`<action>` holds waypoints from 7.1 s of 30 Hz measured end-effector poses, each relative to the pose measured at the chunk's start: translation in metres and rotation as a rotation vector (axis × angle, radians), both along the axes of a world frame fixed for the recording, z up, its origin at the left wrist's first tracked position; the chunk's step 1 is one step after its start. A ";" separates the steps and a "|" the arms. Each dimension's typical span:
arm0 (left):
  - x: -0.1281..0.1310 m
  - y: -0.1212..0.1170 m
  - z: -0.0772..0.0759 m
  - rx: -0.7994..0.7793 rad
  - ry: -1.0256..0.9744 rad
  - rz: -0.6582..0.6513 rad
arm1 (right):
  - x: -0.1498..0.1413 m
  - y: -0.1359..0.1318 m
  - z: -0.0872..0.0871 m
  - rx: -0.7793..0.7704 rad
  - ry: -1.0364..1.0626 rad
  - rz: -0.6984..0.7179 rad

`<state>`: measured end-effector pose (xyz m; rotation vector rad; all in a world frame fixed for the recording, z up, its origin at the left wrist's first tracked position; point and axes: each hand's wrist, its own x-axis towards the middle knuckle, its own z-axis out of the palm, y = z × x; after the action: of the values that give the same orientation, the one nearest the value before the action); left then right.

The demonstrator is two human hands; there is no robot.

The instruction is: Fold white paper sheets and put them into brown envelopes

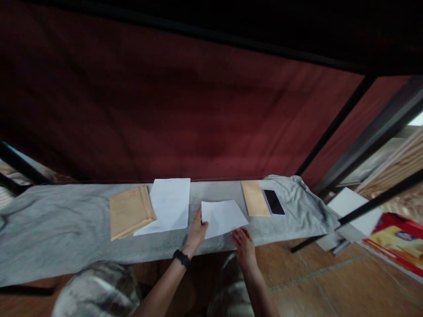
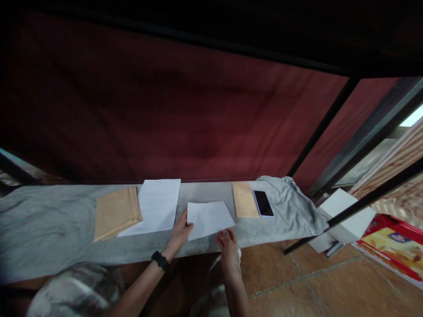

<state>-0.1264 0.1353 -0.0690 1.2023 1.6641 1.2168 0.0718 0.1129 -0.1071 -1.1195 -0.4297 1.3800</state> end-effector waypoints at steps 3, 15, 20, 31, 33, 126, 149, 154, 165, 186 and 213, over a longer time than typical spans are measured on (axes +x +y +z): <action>-0.015 0.013 -0.007 -0.042 0.291 -0.081 | 0.017 -0.003 -0.011 -0.050 -0.223 -0.089; -0.025 0.019 -0.024 -0.123 0.493 -0.198 | -0.015 0.048 0.002 0.616 -1.302 0.249; -0.027 0.019 -0.025 -0.072 0.552 -0.169 | -0.039 0.076 -0.006 0.671 -1.646 0.407; 0.034 0.021 -0.045 0.106 1.047 -0.178 | -0.040 0.083 -0.020 0.623 -1.911 0.542; 0.037 0.024 -0.050 0.082 1.063 -0.169 | -0.039 0.085 -0.023 0.618 -1.911 0.530; 0.022 -0.073 -0.044 0.329 1.192 -0.395 | 0.020 0.006 -0.036 0.895 -1.882 0.429; 0.006 -0.080 -0.049 0.336 1.175 -0.437 | 0.052 -0.006 -0.043 0.748 -1.922 0.362; 0.001 -0.088 -0.050 0.296 1.134 -0.376 | 0.051 -0.011 -0.042 0.727 -1.933 0.293; 0.038 -0.041 -0.042 0.244 1.096 -0.323 | 0.042 -0.011 -0.041 0.681 -1.895 0.259; 0.019 0.036 -0.053 0.117 1.184 -0.233 | 0.025 0.009 -0.014 0.462 -1.833 0.324; 0.014 0.038 -0.058 0.201 1.207 -0.228 | -0.008 0.092 -0.024 0.471 -1.879 0.238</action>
<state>-0.1124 0.1736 -0.1265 2.4589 2.0934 0.4644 0.0640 0.2053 -0.1316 -1.6720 -2.0895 -0.0747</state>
